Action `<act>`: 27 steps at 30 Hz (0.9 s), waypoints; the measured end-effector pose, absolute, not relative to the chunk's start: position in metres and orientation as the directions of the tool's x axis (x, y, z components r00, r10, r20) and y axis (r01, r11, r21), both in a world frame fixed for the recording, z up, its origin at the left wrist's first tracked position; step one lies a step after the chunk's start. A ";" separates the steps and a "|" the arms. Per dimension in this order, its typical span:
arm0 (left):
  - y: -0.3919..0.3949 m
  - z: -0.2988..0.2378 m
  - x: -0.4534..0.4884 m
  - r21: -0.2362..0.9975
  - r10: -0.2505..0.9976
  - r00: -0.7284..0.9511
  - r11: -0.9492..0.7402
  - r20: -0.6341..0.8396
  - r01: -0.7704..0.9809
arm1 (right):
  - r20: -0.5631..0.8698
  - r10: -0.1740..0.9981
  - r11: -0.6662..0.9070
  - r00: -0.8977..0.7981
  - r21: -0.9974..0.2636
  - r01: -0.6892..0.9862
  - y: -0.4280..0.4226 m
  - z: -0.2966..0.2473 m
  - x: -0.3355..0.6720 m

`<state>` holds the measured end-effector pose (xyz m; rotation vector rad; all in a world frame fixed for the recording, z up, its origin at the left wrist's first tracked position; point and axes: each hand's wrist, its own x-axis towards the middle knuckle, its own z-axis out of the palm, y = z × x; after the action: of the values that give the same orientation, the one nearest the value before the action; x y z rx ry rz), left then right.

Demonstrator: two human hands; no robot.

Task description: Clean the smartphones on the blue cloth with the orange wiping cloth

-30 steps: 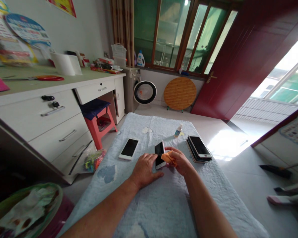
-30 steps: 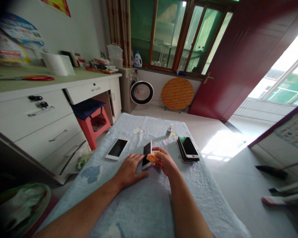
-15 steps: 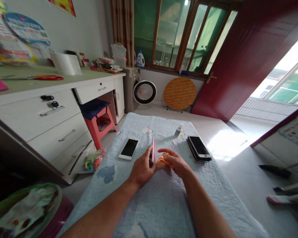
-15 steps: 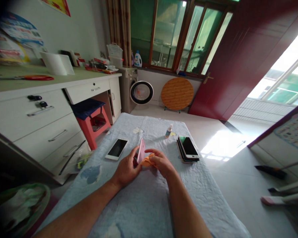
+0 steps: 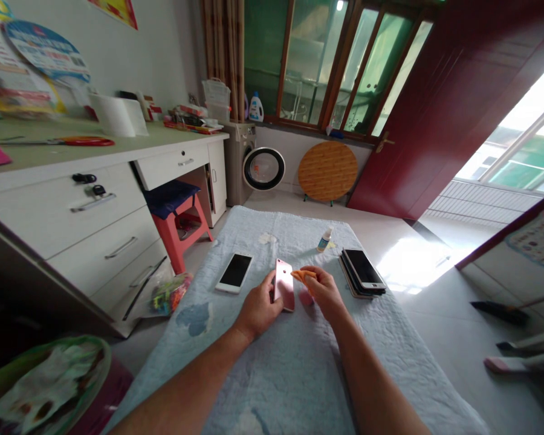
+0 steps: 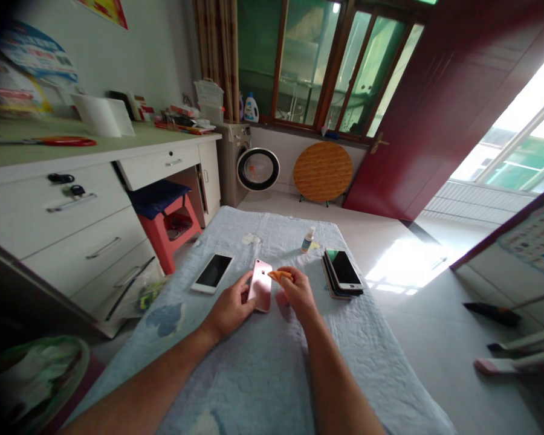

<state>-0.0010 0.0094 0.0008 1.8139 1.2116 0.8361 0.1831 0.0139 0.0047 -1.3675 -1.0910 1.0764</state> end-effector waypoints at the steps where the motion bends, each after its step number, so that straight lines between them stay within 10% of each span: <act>1: 0.010 0.001 -0.001 0.871 0.938 0.334 -0.242 0.097 0.428 | -0.017 0.981 -0.035 0.193 -0.996 0.086 0.015 0.003 0.183; 10: 0.007 0.010 -0.002 0.762 0.925 0.377 -0.278 0.048 0.584 | 0.363 0.919 0.224 0.154 -0.802 0.554 0.020 -0.010 0.182; 27: 0.005 0.014 -0.005 0.665 0.884 0.466 -0.322 -0.045 0.674 | 0.297 0.952 0.255 -0.079 -0.619 0.743 0.017 -0.011 0.180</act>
<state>-0.0050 0.0050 0.0136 2.0960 1.2886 0.4372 0.1802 0.0170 -0.0108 -1.5400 -1.8733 0.4068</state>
